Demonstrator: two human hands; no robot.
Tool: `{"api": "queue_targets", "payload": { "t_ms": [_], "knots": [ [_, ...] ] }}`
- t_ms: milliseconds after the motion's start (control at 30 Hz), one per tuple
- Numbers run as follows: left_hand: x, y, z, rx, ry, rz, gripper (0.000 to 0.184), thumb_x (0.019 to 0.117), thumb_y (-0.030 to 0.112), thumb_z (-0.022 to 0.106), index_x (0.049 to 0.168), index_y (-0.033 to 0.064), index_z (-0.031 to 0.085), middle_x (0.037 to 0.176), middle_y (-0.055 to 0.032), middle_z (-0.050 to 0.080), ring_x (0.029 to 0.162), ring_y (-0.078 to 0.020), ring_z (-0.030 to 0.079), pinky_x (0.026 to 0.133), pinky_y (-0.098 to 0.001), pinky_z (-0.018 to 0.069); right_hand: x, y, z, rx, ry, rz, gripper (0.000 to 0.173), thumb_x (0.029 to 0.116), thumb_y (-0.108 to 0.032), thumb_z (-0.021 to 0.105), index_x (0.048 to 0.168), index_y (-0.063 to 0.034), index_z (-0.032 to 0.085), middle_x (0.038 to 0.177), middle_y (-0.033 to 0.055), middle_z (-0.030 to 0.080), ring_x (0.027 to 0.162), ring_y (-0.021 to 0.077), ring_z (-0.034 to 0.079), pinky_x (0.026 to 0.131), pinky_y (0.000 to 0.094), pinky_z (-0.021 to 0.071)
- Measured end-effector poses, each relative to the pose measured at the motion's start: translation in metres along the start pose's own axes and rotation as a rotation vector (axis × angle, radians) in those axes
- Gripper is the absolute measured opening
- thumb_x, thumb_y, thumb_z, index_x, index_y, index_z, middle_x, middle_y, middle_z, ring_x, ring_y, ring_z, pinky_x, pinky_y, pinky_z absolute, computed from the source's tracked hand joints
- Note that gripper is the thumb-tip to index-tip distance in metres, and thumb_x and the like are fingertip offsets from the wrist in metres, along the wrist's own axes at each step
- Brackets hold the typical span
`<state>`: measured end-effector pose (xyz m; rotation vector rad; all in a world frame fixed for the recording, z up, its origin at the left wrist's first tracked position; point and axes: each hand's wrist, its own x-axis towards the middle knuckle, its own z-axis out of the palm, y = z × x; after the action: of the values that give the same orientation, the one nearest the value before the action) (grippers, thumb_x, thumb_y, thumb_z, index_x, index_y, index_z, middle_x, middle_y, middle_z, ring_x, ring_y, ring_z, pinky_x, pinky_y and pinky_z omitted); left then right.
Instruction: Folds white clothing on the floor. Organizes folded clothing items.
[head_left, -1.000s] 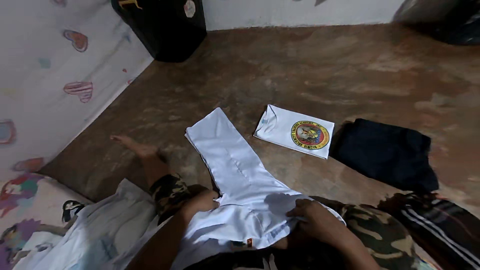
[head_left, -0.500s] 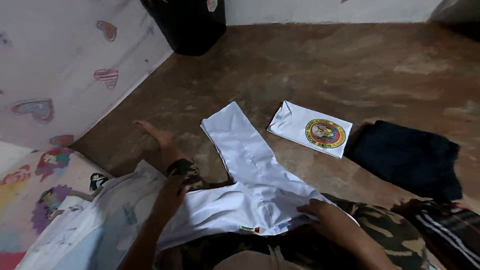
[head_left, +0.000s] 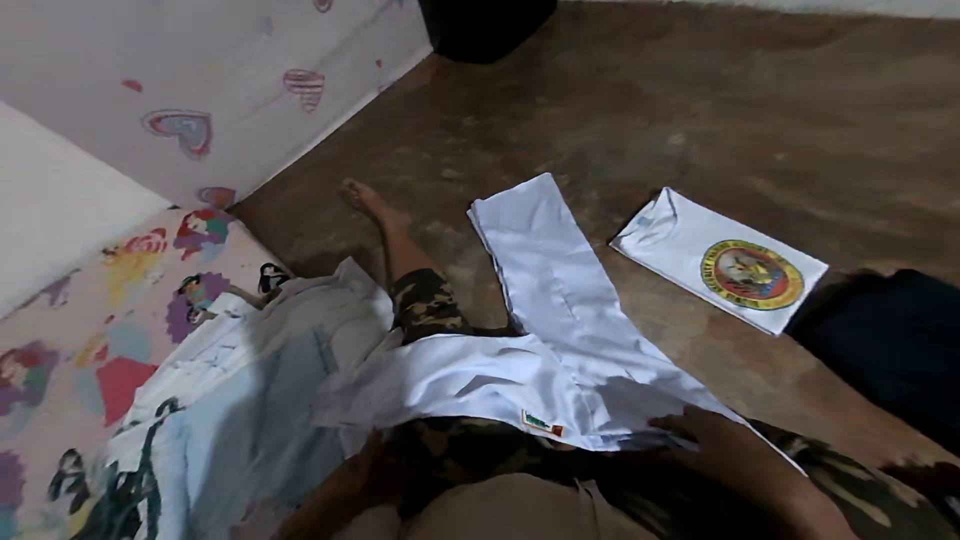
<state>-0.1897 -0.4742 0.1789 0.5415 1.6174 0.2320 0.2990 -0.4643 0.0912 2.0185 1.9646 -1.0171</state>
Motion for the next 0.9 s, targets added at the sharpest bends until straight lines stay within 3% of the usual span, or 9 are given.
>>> {"api": "queue_targets", "payload": {
  "t_ms": [67,167,267,367,467,533,733,833,900],
  "knots": [
    [-0.001,-0.001,0.014,-0.126,0.089,-0.036,0.066,0.1116,0.047,0.01,0.143,0.0027,0.048,0.127,-0.0169,0.063,0.109,-0.0259,0.064,0.093,-0.0405,0.0523,-0.001,-0.005,-0.003,-0.015,0.029,0.01,0.048,0.0841,-0.035,0.084,0.127,-0.0176,0.073,0.127,0.0287,0.062,0.118,0.051,0.058,0.097,0.0706,0.045],
    [0.032,-0.041,0.002,-0.269,-0.023,0.058,0.077,0.1075,0.06,0.01,0.15,0.0023,0.039,0.145,-0.016,0.053,0.128,-0.0265,0.057,0.103,-0.0431,0.0494,0.0,-0.025,-0.01,-0.074,0.106,-0.029,0.048,0.0827,-0.029,0.087,0.126,-0.0152,0.073,0.132,0.0276,0.06,0.126,0.0542,0.05,0.098,0.0744,0.04],
    [0.039,-0.052,0.001,-0.427,-0.006,0.089,0.081,0.105,0.066,0.016,0.152,0.0031,0.036,0.149,-0.016,0.051,0.135,-0.0285,0.053,0.109,-0.0457,0.047,0.005,-0.049,-0.01,-0.021,0.151,-0.113,0.057,0.0795,-0.022,0.088,0.133,-0.0134,0.069,0.141,0.025,0.057,0.132,0.0557,0.045,0.102,0.0772,0.0355],
    [0.029,-0.029,0.004,-0.658,0.082,0.161,0.075,0.1073,0.059,0.011,0.152,0.0034,0.035,0.149,-0.0151,0.05,0.132,-0.0227,0.053,0.106,-0.0365,0.0461,0.014,-0.064,-0.003,-0.057,0.015,-0.049,0.066,0.0832,-0.028,0.085,0.143,-0.016,0.061,0.145,0.0261,0.053,0.132,0.0562,0.046,0.1,0.0783,0.0364],
    [0.039,-0.03,-0.007,-0.863,0.192,0.281,0.07,0.109,0.057,0.018,0.149,0.0025,0.037,0.141,-0.0161,0.055,0.122,-0.0233,0.061,0.098,-0.0371,0.0519,0.018,-0.062,0.01,-0.182,-0.084,0.035,0.064,0.0858,-0.034,0.082,0.144,-0.0188,0.06,0.144,0.0263,0.054,0.137,0.0536,0.043,0.104,0.0757,0.0356],
    [0.037,-0.028,-0.007,-0.918,0.202,0.316,0.066,0.1097,0.054,0.019,0.148,0.0026,0.037,0.14,-0.0163,0.055,0.121,-0.0241,0.061,0.097,-0.0377,0.0526,0.016,-0.057,0.021,-0.214,-0.029,0.002,0.058,0.084,-0.031,0.083,0.138,-0.0197,0.065,0.139,0.0248,0.058,0.135,0.0529,0.045,0.102,0.0765,0.0357],
    [0.041,-0.025,0.01,-1.004,0.082,0.184,0.077,0.1065,0.063,0.018,0.154,0.0039,0.032,0.153,-0.018,0.047,0.138,-0.028,0.051,0.112,-0.0404,0.0445,0.009,-0.051,0.033,-0.191,0.136,-0.045,0.05,0.0815,-0.018,0.085,0.13,-0.0199,0.072,0.13,0.0245,0.064,0.128,0.0535,0.05,0.098,0.0769,0.0373],
    [0.059,-0.018,0.008,-1.043,0.183,0.226,0.074,0.1047,0.065,0.025,0.148,0.007,0.04,0.138,-0.0174,0.058,0.121,-0.0276,0.06,0.098,-0.0437,0.0521,0.008,-0.049,0.038,-0.154,0.193,-0.057,0.043,0.0825,-0.018,0.083,0.125,-0.0199,0.075,0.128,0.0248,0.065,0.127,0.0544,0.051,0.096,0.0783,0.0367],
    [0.063,-0.011,0.001,-1.047,0.272,0.388,0.06,0.1093,0.053,0.029,0.148,0.0082,0.039,0.135,-0.0152,0.058,0.118,-0.0255,0.062,0.096,-0.0442,0.054,0.009,-0.044,0.04,-0.132,0.219,-0.086,0.042,0.0819,-0.018,0.083,0.123,-0.0197,0.076,0.125,0.0253,0.066,0.124,0.0555,0.052,0.094,0.0794,0.0373]
  ]
}}
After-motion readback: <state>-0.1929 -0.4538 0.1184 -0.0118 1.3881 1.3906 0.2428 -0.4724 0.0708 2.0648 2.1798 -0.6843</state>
